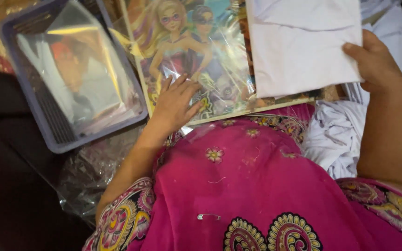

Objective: Folding white t-shirts and placing them into clear plastic packaging bags with cardboard inserts.

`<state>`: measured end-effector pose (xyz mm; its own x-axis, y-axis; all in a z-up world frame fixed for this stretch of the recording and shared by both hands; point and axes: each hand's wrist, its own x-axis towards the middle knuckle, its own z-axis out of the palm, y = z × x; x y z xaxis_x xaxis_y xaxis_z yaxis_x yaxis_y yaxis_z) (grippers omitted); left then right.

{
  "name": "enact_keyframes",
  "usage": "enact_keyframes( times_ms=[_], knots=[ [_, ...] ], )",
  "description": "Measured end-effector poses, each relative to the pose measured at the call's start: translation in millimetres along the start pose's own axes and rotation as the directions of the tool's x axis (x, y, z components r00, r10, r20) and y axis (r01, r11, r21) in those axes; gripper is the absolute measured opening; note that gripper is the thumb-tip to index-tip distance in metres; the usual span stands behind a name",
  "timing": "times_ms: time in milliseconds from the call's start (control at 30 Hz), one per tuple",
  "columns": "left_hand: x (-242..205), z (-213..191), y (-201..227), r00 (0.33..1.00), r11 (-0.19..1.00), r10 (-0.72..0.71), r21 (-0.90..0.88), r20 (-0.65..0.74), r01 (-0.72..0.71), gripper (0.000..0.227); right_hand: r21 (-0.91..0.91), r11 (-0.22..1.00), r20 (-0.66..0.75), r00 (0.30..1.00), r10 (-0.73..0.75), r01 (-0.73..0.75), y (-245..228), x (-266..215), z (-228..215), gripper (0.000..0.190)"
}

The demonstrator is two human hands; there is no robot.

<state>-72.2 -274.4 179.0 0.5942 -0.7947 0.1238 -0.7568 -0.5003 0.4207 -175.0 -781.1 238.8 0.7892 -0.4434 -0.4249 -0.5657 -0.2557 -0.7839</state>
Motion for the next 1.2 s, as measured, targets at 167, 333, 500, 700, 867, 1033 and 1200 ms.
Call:
enact_keyframes(
  times_ms=[167, 333, 500, 700, 867, 1033, 1200],
  knots=[
    [-2, -5, 1, 0.998, 0.981, -0.065, -0.18, 0.024, 0.068, 0.047, 0.188, 0.981, -0.003, 0.998, -0.058, 0.058, -20, -23, 6, 0.048],
    [1, -26, 21, 0.993, 0.914, -0.048, -0.407, -0.104, 0.002, 0.051, 0.386, 0.917, 0.024, 0.992, -0.122, 0.103, -67, -57, 35, 0.058],
    [-16, -25, 24, 0.964, 0.233, -0.264, -0.971, -0.014, 0.049, 0.076, 0.344, 0.921, 0.042, 0.977, -0.208, 0.181, -61, -57, 95, 0.046],
    [-38, 14, 2, 0.723, -0.04, -0.66, -0.97, 0.206, 0.24, 0.047, -0.311, 0.938, 0.405, 0.914, -0.012, 0.15, -27, -59, 208, 0.049],
    [-59, 32, -6, 0.659, -0.095, -0.691, -0.94, 0.299, 0.326, 0.053, -0.512, 0.852, 0.408, 0.904, 0.129, 0.11, -129, -87, 195, 0.031],
    [-60, 47, -13, 0.738, 0.019, -0.647, -0.964, 0.191, 0.266, 0.059, -0.472, 0.577, 0.475, 0.744, -0.47, 0.666, -129, -31, 199, 0.027],
    [-60, 48, -16, 0.719, 0.091, -0.662, -0.929, 0.212, 0.358, 0.054, -0.512, 0.373, 0.524, 0.626, -0.577, 0.773, -143, 12, 263, 0.044]
  ],
)
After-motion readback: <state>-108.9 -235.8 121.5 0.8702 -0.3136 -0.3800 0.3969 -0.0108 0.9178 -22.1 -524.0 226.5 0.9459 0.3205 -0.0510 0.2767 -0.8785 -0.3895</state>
